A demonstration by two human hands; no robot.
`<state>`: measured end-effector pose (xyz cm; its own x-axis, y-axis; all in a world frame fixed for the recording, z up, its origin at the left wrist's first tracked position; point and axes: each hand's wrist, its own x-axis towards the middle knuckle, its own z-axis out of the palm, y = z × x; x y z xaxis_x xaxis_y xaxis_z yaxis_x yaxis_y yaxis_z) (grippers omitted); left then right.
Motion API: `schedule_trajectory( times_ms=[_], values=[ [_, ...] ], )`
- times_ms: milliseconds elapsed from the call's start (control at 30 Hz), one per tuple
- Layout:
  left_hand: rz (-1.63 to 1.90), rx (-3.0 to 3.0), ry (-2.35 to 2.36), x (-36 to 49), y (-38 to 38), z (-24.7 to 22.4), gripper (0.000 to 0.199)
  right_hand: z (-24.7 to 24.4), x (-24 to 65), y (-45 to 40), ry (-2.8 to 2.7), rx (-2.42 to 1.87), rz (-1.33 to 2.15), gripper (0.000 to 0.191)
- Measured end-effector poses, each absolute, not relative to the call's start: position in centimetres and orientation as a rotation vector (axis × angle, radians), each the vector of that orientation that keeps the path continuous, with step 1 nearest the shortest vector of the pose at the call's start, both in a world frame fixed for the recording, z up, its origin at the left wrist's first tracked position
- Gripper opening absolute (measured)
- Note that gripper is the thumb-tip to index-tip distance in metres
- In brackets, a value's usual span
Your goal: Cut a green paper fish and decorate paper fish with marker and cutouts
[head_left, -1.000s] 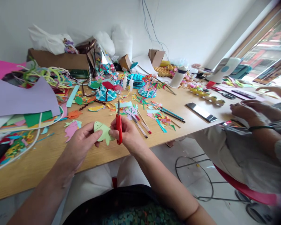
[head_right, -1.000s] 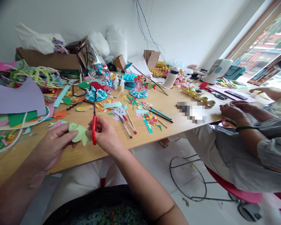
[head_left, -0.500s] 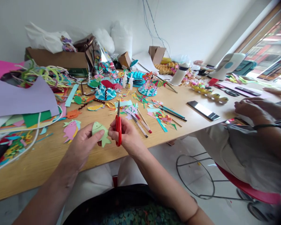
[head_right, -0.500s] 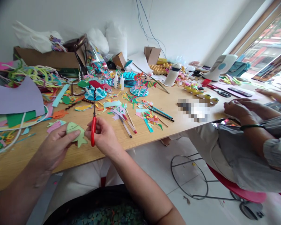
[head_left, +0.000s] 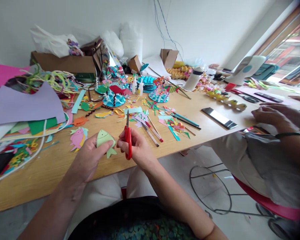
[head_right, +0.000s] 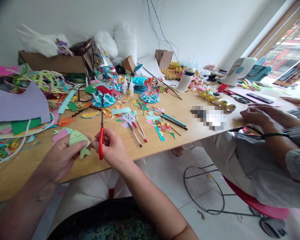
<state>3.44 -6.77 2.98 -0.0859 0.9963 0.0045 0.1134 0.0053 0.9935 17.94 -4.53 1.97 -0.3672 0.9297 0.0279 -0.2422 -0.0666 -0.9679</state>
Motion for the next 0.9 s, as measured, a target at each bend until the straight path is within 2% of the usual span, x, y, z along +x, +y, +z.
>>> schedule_trajectory(
  times_ms=[67,300,633,900],
  values=[
    [1.227,1.218,1.354,3.3,-6.9,3.4,0.018,1.8,18.6,-4.9,-1.391,-0.884,1.621,0.028],
    [1.186,1.213,1.299,2.8,-6.8,4.2,0.015,0.5,20.4,-5.9,-1.722,-0.974,1.595,0.031],
    [1.120,1.140,1.232,2.9,-6.8,4.2,0.018,0.9,20.4,-6.3,-1.639,-0.967,1.749,0.035],
    [1.096,1.142,1.202,2.8,-6.5,3.9,0.013,0.7,20.6,-6.4,-1.564,-0.941,1.809,0.034]
  ],
)
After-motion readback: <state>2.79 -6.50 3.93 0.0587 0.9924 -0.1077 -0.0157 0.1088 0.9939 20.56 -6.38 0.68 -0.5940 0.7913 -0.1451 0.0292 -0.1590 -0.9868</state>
